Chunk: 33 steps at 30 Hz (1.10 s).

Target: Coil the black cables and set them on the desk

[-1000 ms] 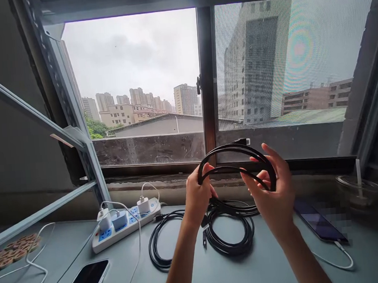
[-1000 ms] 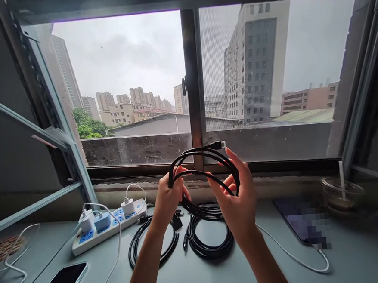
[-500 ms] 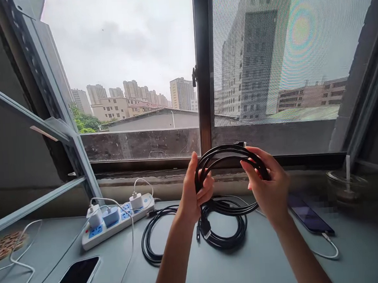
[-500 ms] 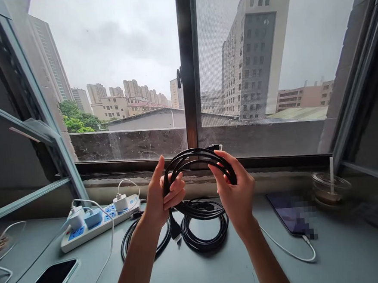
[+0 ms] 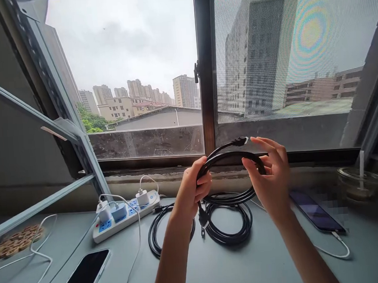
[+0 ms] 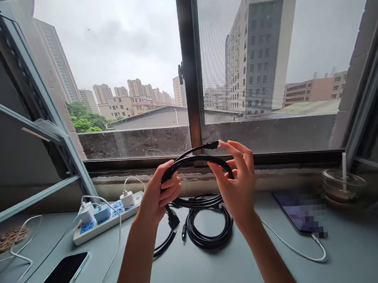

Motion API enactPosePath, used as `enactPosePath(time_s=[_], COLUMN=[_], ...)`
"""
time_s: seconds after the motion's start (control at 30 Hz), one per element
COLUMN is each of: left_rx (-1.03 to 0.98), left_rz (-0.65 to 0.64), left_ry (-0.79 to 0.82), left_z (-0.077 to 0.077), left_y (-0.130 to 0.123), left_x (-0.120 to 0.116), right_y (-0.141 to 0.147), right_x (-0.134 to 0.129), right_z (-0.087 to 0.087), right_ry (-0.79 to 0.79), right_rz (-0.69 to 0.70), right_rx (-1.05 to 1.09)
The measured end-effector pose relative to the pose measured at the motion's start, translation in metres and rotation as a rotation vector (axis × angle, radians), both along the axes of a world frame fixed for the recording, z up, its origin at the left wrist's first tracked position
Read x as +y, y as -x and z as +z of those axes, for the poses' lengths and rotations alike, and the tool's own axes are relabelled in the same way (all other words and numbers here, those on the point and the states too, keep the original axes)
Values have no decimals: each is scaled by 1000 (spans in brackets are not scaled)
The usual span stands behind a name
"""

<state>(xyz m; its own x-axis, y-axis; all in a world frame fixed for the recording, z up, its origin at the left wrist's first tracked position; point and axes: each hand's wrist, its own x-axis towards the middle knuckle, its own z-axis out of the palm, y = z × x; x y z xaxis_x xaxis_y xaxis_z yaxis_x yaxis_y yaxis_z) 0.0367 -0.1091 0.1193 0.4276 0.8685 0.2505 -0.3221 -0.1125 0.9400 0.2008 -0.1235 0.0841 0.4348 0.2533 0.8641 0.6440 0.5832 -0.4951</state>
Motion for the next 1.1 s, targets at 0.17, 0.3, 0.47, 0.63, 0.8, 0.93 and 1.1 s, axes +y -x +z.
enactPosePath(time_s=[0.17,0.3,0.47,0.63,0.8,0.93,1.1], left_rx=[92,131,135,-59,-110,-86,-7], left_rz=[86,140,258,384,299,213,196], left_ry=[-103,-238,-356,-440,-425,-343,-296], left_z=[3,5,9,8,6,3,3], left_y=[11,18,27,45,46,27,6], left_x=[0,-1,-4,4,1,-4,-14], right_y=[1,9,16,34,43,37,25], right_x=[4,2,-5,-26,-42,-48,-53], right_z=[-4,-3,2,5,7,9,12], right_ry=[72,2,2,25,206,304,310], right_rz=[79,141,203,349,744,1044,1045], right_rx=[-41,-22,-98,-36,122,407,558])
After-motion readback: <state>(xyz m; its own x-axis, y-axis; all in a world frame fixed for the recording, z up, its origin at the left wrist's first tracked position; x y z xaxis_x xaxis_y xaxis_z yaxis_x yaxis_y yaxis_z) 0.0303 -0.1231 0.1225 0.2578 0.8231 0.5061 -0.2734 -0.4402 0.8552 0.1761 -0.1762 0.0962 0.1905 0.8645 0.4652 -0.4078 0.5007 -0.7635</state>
